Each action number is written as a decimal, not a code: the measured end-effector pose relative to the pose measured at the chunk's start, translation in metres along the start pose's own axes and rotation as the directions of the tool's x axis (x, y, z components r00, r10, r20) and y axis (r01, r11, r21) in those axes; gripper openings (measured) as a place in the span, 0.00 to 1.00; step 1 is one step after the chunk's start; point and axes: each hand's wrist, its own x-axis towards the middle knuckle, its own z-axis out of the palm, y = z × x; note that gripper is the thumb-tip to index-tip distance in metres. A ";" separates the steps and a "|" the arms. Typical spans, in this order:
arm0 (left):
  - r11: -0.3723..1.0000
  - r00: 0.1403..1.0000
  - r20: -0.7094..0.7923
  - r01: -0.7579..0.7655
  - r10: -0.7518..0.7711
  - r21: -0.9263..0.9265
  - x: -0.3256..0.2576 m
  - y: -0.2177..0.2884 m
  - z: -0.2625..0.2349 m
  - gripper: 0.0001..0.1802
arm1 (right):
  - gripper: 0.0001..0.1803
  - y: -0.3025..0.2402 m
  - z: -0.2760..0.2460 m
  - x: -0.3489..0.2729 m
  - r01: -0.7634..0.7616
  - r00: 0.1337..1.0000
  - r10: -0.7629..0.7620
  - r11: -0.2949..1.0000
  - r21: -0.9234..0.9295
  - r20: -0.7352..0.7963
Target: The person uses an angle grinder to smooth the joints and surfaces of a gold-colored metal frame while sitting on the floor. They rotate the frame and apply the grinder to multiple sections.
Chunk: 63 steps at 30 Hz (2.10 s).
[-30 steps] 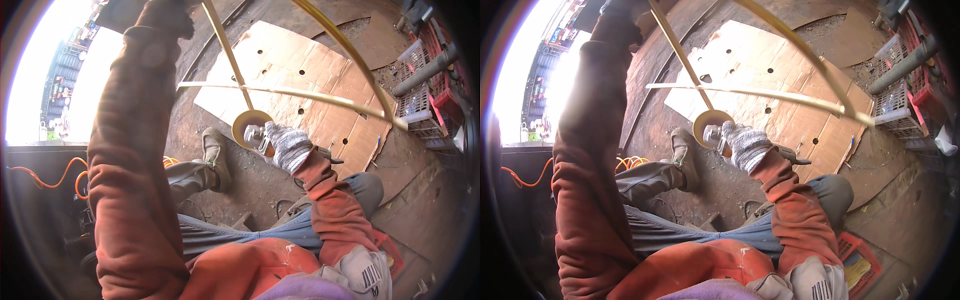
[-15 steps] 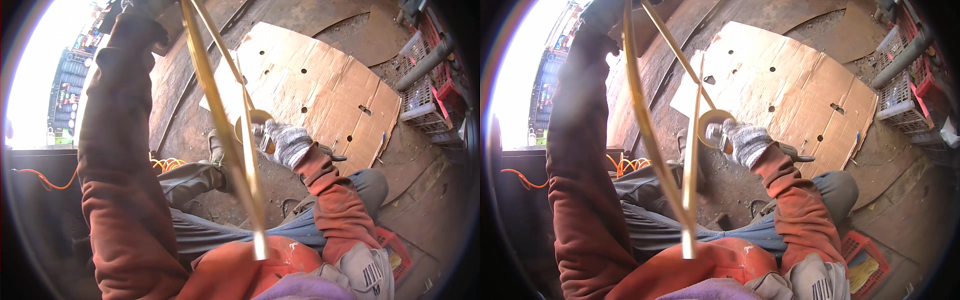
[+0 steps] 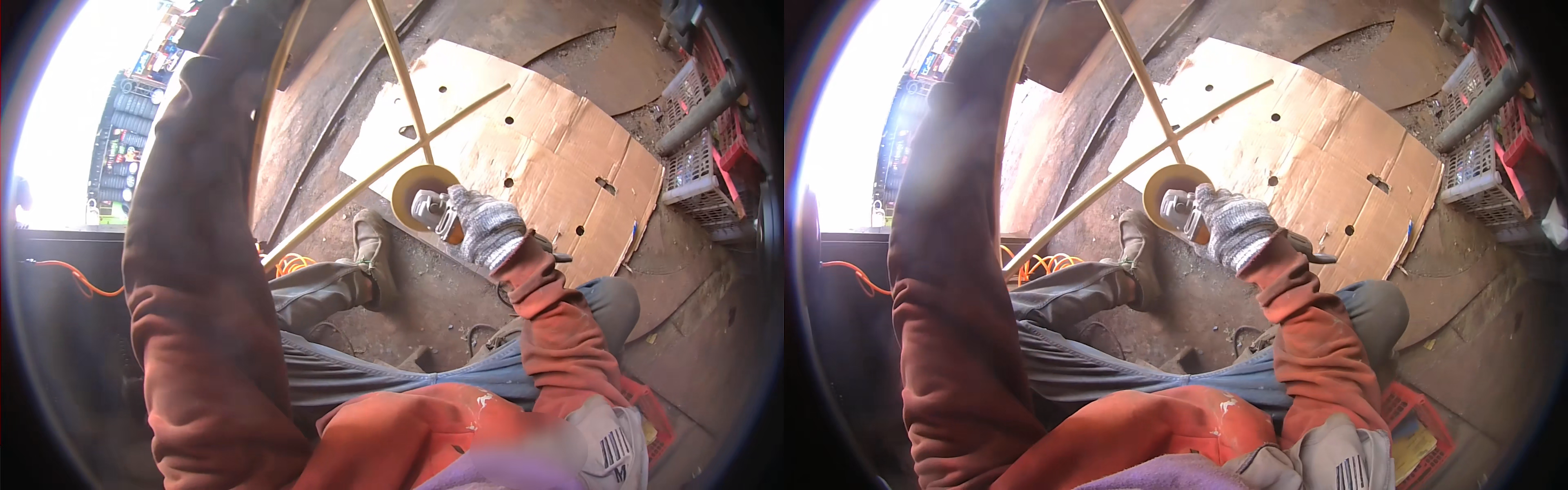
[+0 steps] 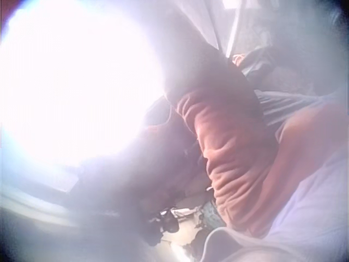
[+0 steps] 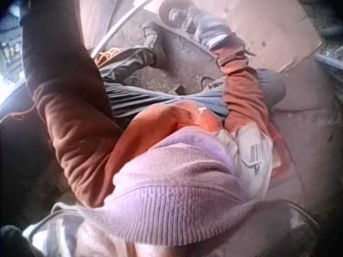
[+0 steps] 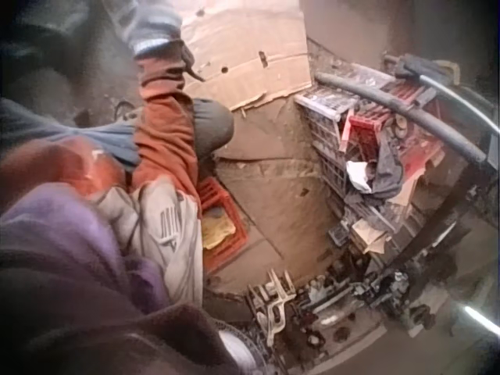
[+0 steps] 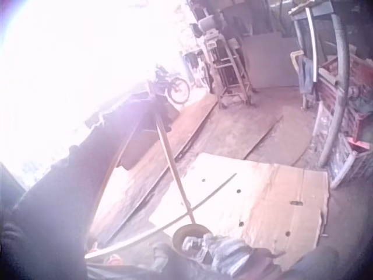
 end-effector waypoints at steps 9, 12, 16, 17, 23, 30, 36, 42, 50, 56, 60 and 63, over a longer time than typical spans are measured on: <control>0.984 0.993 0.083 0.098 -0.086 -0.147 -0.027 -0.014 -0.044 0.31 | 0.36 -0.021 -0.068 -0.066 -0.038 0.938 0.174 0.912 0.408 -0.302; 0.807 0.764 0.621 0.473 -0.175 -0.354 -0.045 -0.084 -0.071 0.31 | 0.38 0.007 -0.065 -0.072 0.039 0.866 0.233 0.851 0.523 -0.443; 0.660 0.613 0.412 0.751 -0.675 -0.036 -0.083 -0.166 -0.033 0.28 | 0.34 0.036 -0.085 -0.072 0.164 0.710 0.395 0.713 0.682 -0.583; 0.511 0.484 0.584 0.849 -0.652 -0.133 -0.100 -0.169 -0.007 0.22 | 0.34 0.055 -0.087 -0.076 0.128 0.690 0.409 0.743 0.657 -0.597; 0.546 0.642 0.409 0.767 -0.649 -0.337 -0.142 -0.180 0.003 0.12 | 0.34 0.080 -0.075 -0.064 0.094 0.557 0.541 0.713 0.695 -0.630; 0.852 0.914 0.045 0.392 -0.402 -0.348 -0.053 -0.112 -0.066 0.13 | 0.32 0.083 -0.082 -0.066 0.018 0.518 0.559 0.750 0.661 -0.648; 0.982 0.940 -0.321 0.061 -0.117 -0.181 -0.048 -0.061 -0.079 0.26 | 0.32 0.077 -0.082 -0.060 0.119 0.568 0.652 0.539 0.834 -0.503; 0.948 0.935 -0.318 0.051 -0.156 -0.315 -0.058 -0.054 -0.058 0.36 | 0.32 0.081 -0.084 -0.065 0.052 0.592 0.606 0.629 0.776 -0.531; 0.967 0.980 -0.082 0.163 -0.182 -0.198 -0.055 -0.094 -0.060 0.28 | 0.29 0.085 -0.053 -0.062 -0.114 0.692 0.630 0.577 0.809 -0.352; 0.997 0.949 -0.315 -0.025 0.001 -0.071 -0.046 -0.138 -0.015 0.32 | 0.32 0.087 -0.034 -0.070 -0.149 0.777 0.594 0.495 0.856 -0.208; 0.977 0.941 -0.269 0.182 -0.205 -0.107 -0.036 -0.130 -0.028 0.32 | 0.24 0.048 -0.054 -0.053 -0.230 0.736 0.663 0.433 0.872 -0.135; 0.986 0.908 -0.384 0.160 -0.168 -0.054 -0.033 -0.129 -0.021 0.31 | 0.23 0.055 -0.044 -0.049 -0.163 0.752 0.619 0.509 0.845 -0.228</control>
